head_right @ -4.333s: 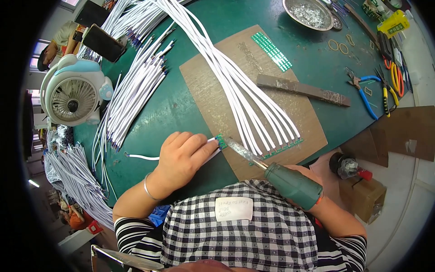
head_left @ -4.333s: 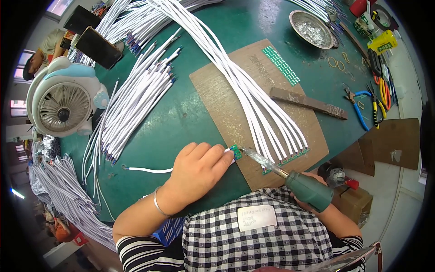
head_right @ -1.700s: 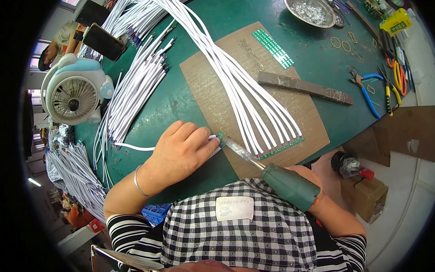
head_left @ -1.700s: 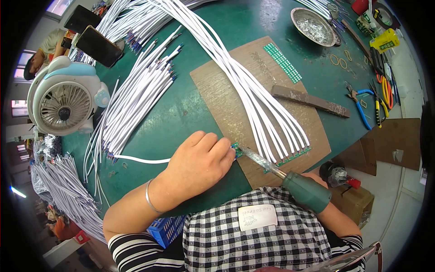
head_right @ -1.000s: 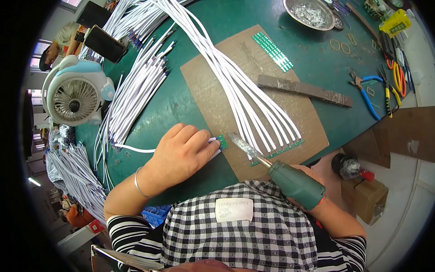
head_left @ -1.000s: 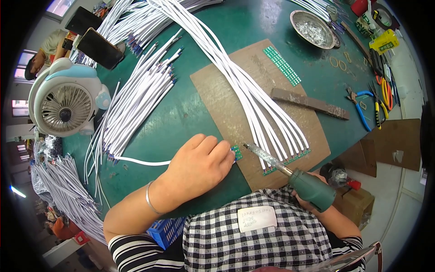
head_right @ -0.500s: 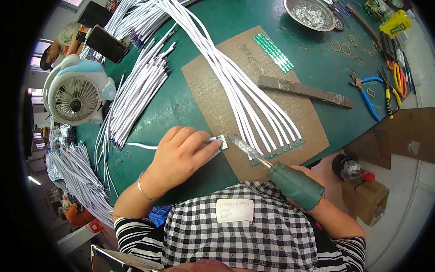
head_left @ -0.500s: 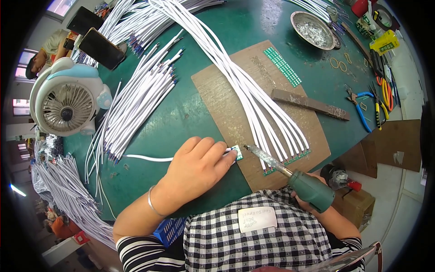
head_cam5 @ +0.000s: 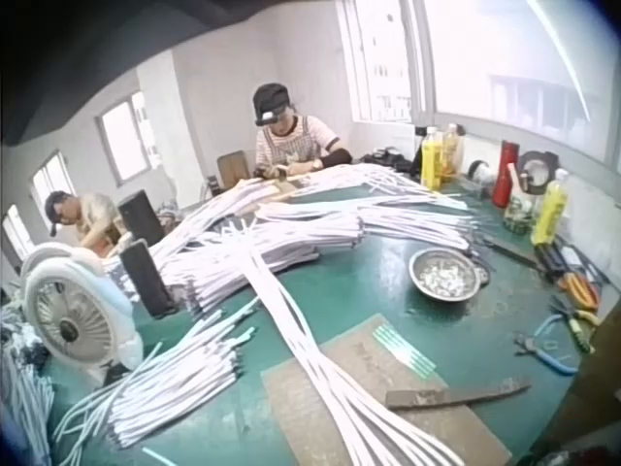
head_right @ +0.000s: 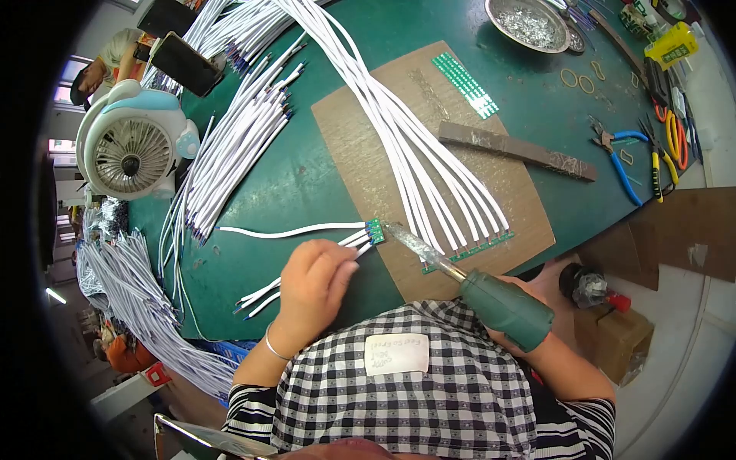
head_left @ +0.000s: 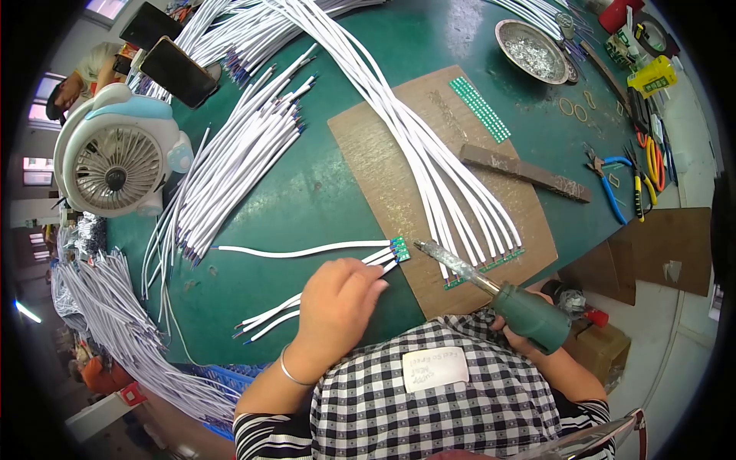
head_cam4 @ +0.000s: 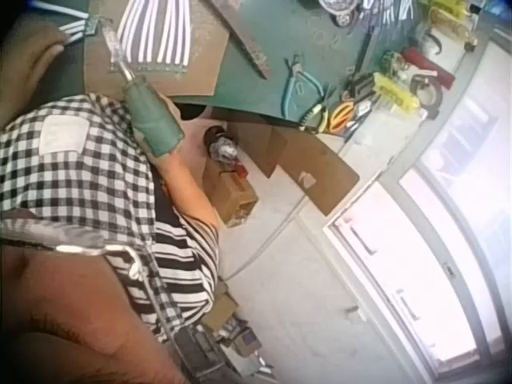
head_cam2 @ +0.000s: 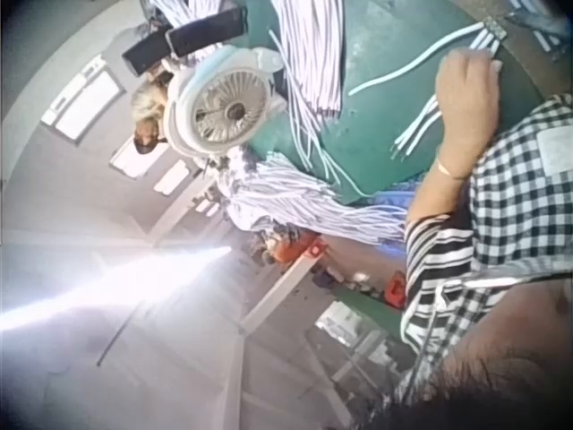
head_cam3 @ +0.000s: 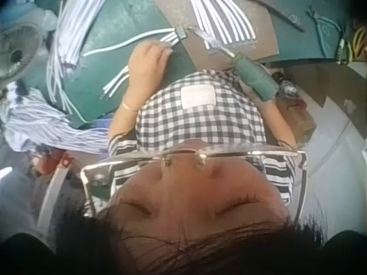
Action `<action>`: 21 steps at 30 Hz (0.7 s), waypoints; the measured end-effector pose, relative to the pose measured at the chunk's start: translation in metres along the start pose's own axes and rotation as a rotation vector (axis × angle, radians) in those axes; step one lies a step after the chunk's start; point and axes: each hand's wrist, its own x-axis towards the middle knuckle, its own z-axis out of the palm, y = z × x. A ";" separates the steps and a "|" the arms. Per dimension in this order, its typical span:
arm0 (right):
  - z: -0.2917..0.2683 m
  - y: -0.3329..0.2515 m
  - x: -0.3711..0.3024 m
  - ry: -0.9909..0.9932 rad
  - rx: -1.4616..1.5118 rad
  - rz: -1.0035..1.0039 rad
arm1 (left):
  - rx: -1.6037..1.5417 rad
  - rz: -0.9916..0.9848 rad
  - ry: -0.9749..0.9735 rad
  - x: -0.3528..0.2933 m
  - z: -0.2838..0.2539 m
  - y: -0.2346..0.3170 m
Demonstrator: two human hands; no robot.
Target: The person aligns wires onto circuit boards by hand and solders them in place using a soldering iron.
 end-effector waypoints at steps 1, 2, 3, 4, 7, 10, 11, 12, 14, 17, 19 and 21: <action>-0.001 -0.001 0.000 -0.041 -0.026 -0.034 | 0.011 -0.041 -0.016 0.000 -0.003 -0.002; -0.001 -0.003 0.000 -0.022 0.021 0.020 | 0.022 -0.094 -0.031 0.000 -0.004 -0.003; 0.000 -0.005 0.000 -0.015 0.047 0.044 | 0.028 -0.088 -0.028 0.001 -0.005 -0.003; 0.001 -0.007 0.001 -0.007 0.073 0.067 | 0.048 -0.087 -0.031 0.001 -0.004 -0.003; 0.006 -0.013 0.005 0.158 0.262 0.262 | 0.098 -0.072 -0.046 0.002 -0.002 -0.003; 0.006 -0.011 0.008 0.147 0.228 0.204 | 0.131 -0.052 -0.058 0.003 0.001 -0.001; 0.005 -0.010 0.008 0.138 0.173 0.167 | 0.135 -0.057 -0.079 0.003 0.002 -0.001; 0.005 -0.008 0.008 0.138 0.109 0.127 | 0.137 -0.047 -0.061 0.003 0.002 0.000; 0.006 -0.004 0.006 0.147 0.124 0.112 | 0.132 -0.071 -0.063 0.003 0.002 0.001; 0.010 0.000 0.003 0.191 0.178 0.100 | 0.092 -0.012 -0.017 0.006 0.005 -0.001; 0.012 0.001 0.002 0.218 0.224 0.103 | 0.118 0.008 -0.005 0.007 0.005 -0.001; 0.011 0.001 0.002 0.203 0.186 0.123 | 0.141 0.026 -0.008 0.008 0.005 0.000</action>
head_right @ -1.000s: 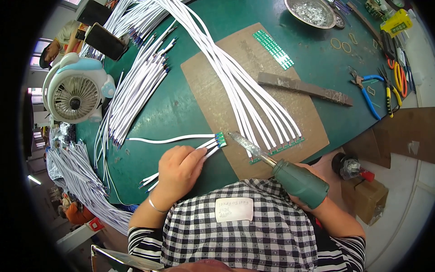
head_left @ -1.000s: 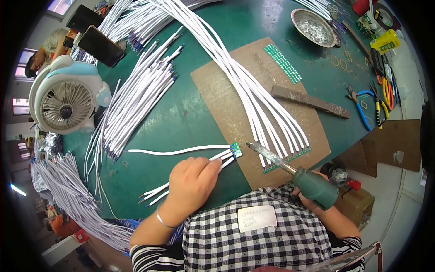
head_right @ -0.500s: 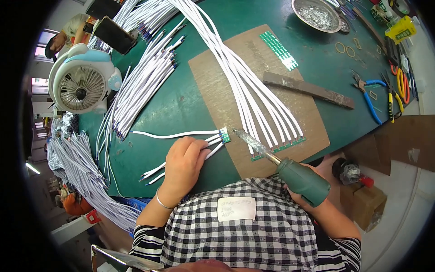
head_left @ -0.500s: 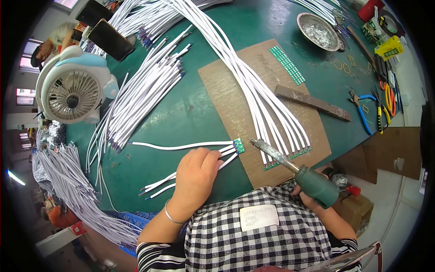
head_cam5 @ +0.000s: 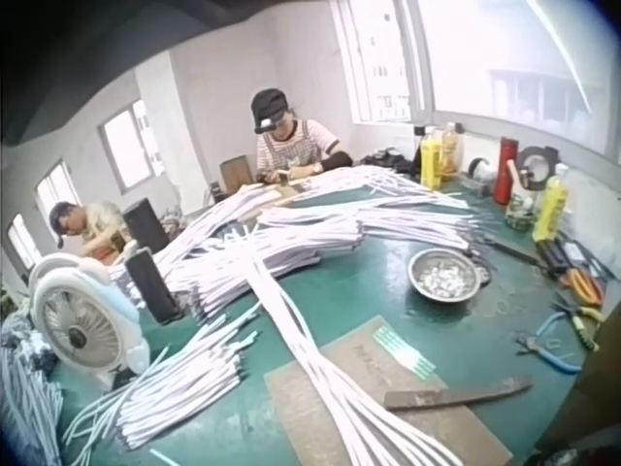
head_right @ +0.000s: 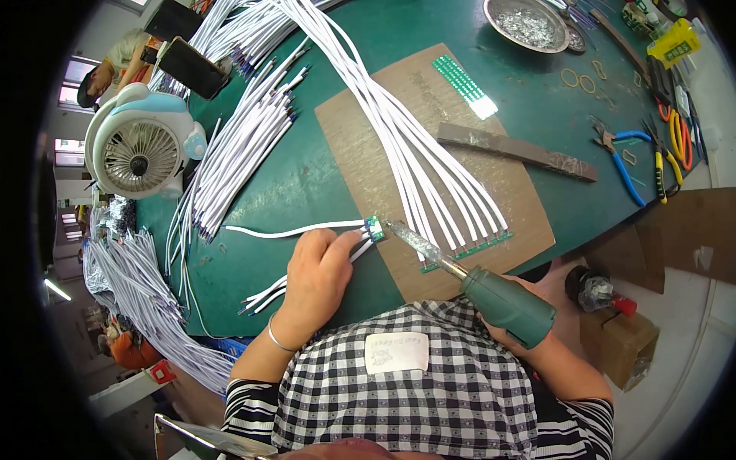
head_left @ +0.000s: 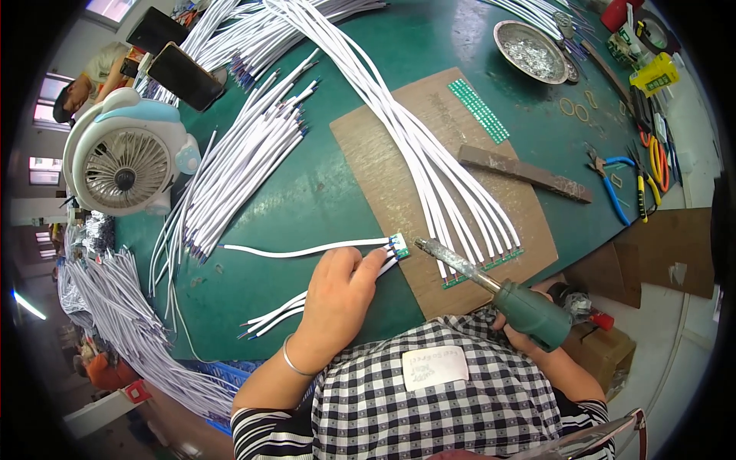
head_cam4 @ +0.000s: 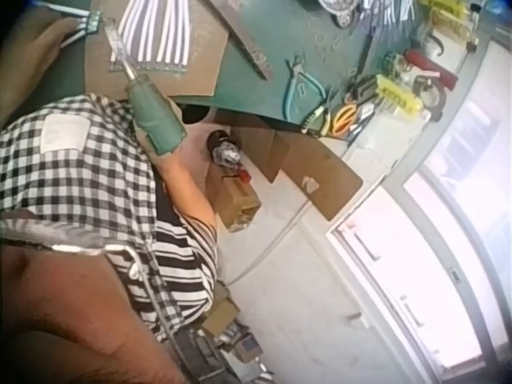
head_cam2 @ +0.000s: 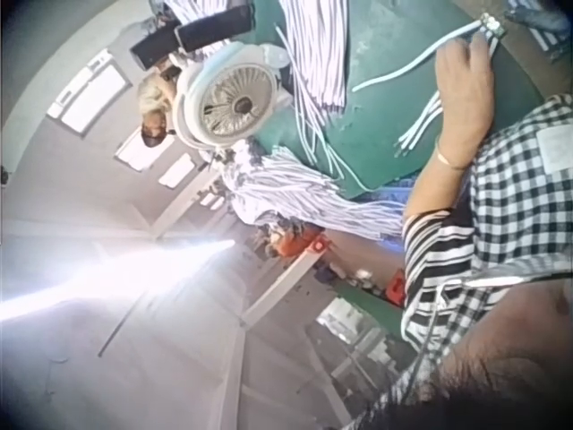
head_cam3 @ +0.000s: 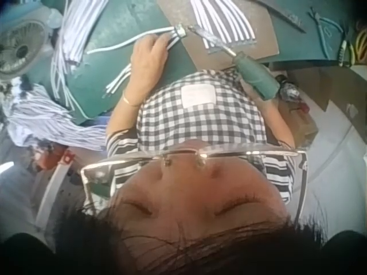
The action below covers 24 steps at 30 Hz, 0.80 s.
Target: The person aligns wires onto circuit boards by hand and solders them in place using a soldering iron.
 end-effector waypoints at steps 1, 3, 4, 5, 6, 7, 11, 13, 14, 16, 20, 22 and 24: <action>0.000 -0.001 0.000 -0.003 -0.014 0.007 | 0.013 0.018 -0.039 0.000 -0.002 0.000; -0.002 -0.002 0.003 -0.016 -0.015 0.006 | 0.026 0.036 -0.079 0.001 -0.006 0.000; -0.002 -0.002 0.004 -0.021 -0.016 0.005 | 0.041 0.061 -0.122 0.001 -0.008 0.000; -0.003 -0.003 0.005 -0.048 -0.050 -0.063 | 0.065 0.077 -0.187 0.003 -0.010 -0.001; -0.004 -0.003 0.006 -0.062 -0.068 -0.096 | 0.055 0.085 -0.167 0.004 -0.011 -0.001; -0.005 -0.004 0.007 -0.075 -0.085 -0.130 | 0.063 0.119 -0.169 0.006 -0.012 -0.002; -0.007 -0.009 0.005 -0.174 0.037 0.003 | 0.041 0.160 -0.243 0.014 -0.018 -0.005; -0.009 -0.011 0.005 -0.249 0.060 0.113 | 0.052 0.175 -0.251 0.018 -0.022 -0.005; -0.010 -0.011 0.005 -0.267 0.048 0.132 | 0.069 0.182 -0.303 0.020 -0.024 -0.005; -0.012 -0.011 0.006 -0.285 0.033 0.152 | 0.085 0.206 -0.315 0.024 -0.028 -0.003; -0.011 -0.010 0.007 -0.290 -0.112 -0.101 | 0.165 0.276 -0.406 0.031 -0.033 -0.001; -0.010 -0.010 0.007 -0.246 -0.187 -0.179 | 0.177 0.289 -0.411 0.033 -0.034 0.000; -0.010 -0.009 0.007 -0.251 -0.202 -0.212 | 0.196 0.306 -0.424 0.035 -0.035 0.001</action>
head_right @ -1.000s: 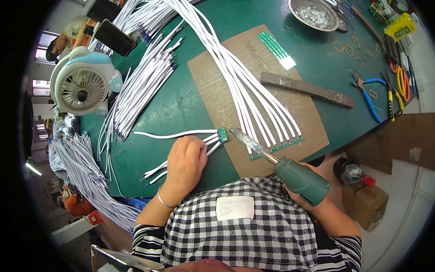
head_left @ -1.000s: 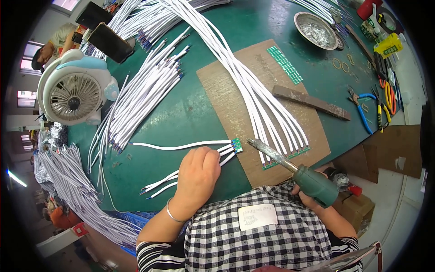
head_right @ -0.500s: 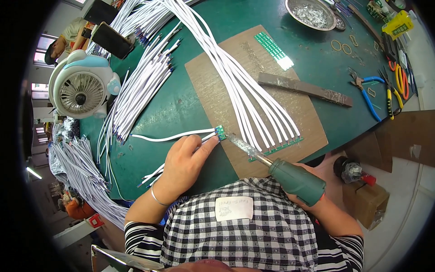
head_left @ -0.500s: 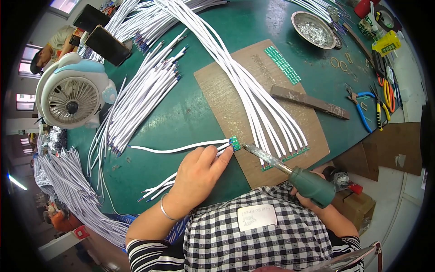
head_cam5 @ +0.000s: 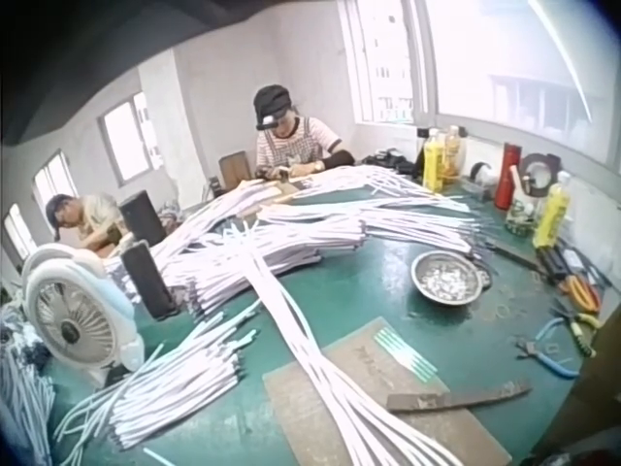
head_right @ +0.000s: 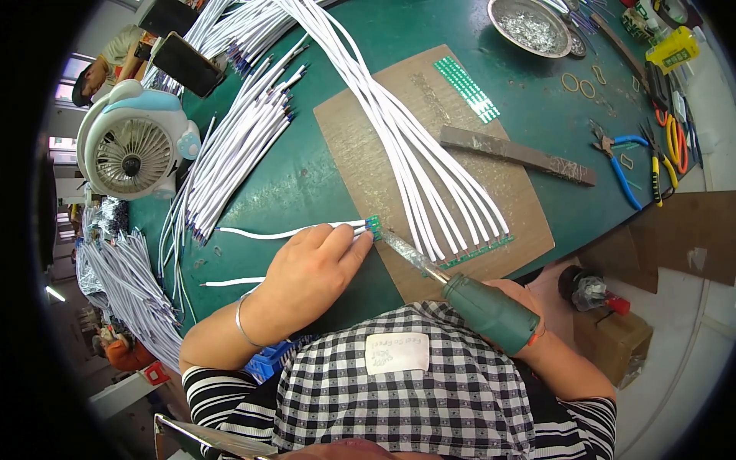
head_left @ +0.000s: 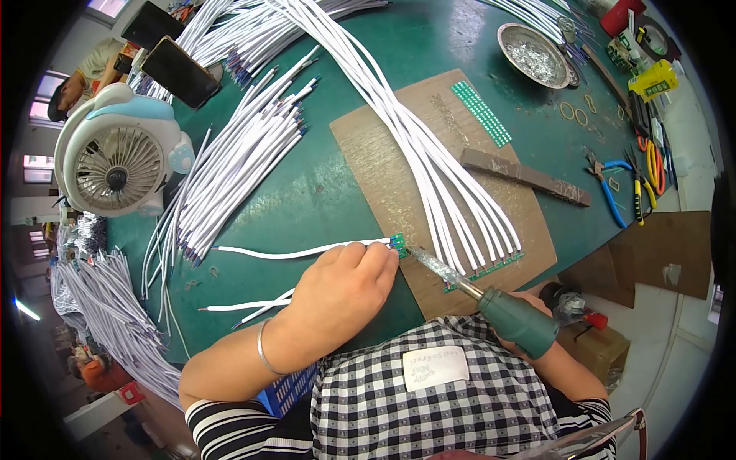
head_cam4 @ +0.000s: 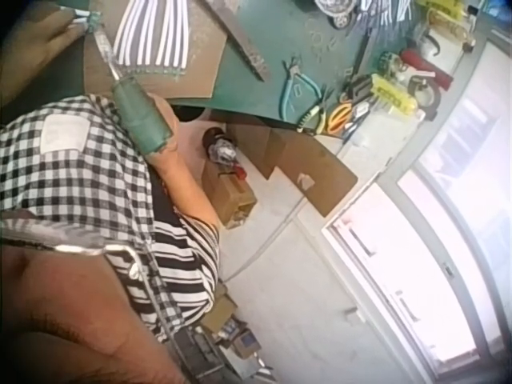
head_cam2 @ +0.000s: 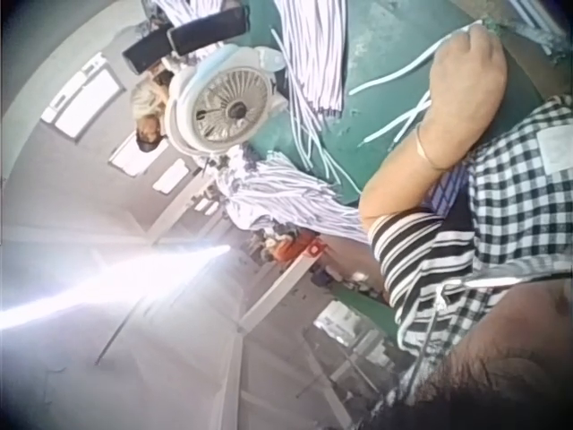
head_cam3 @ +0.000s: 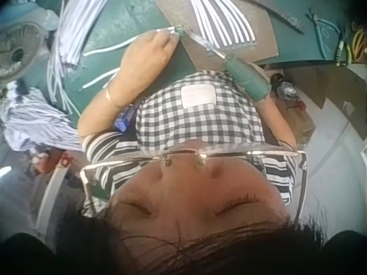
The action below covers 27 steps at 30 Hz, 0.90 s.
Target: The person aligns wires onto circuit boards by hand and solders them in place using a soldering iron.
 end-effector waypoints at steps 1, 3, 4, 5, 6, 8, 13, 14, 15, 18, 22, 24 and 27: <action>0.000 0.000 0.000 -0.049 -0.046 0.005 | 0.017 0.014 -0.018 0.001 0.000 -0.001; -0.001 -0.001 0.000 -0.007 -0.095 -0.022 | 0.033 0.025 -0.036 0.001 -0.001 -0.002; -0.001 -0.001 0.001 -0.042 -0.098 -0.009 | 0.052 0.039 -0.048 0.002 -0.002 -0.002; -0.002 -0.002 0.001 -0.070 -0.119 0.026 | 0.080 0.059 -0.063 0.002 -0.002 -0.002; -0.002 -0.002 0.002 -0.084 -0.129 0.044 | 0.070 0.054 -0.060 0.002 -0.002 -0.002; -0.002 -0.003 0.003 -0.089 -0.143 0.034 | 0.070 0.063 -0.061 0.002 -0.002 -0.002; -0.003 -0.003 0.007 -0.065 -0.204 -0.055 | 0.038 0.039 -0.030 0.001 0.000 -0.002; -0.003 -0.002 0.006 -0.052 -0.236 -0.091 | 0.044 0.046 -0.024 0.001 0.000 -0.003; -0.003 -0.002 0.006 0.000 -0.244 -0.124 | 0.038 0.040 -0.013 0.001 0.000 -0.003; -0.002 -0.001 0.003 -0.004 -0.115 -0.023 | 0.034 0.039 -0.018 0.001 -0.001 -0.003; 0.001 0.000 0.000 0.040 -0.123 0.044 | 0.041 0.046 -0.022 0.001 -0.002 -0.003; 0.001 -0.001 0.001 0.072 -0.163 -0.034 | 0.049 0.048 -0.027 0.002 -0.003 -0.003; -0.002 -0.002 0.004 -0.053 -0.192 -0.024 | 0.054 0.047 -0.035 0.002 -0.003 -0.003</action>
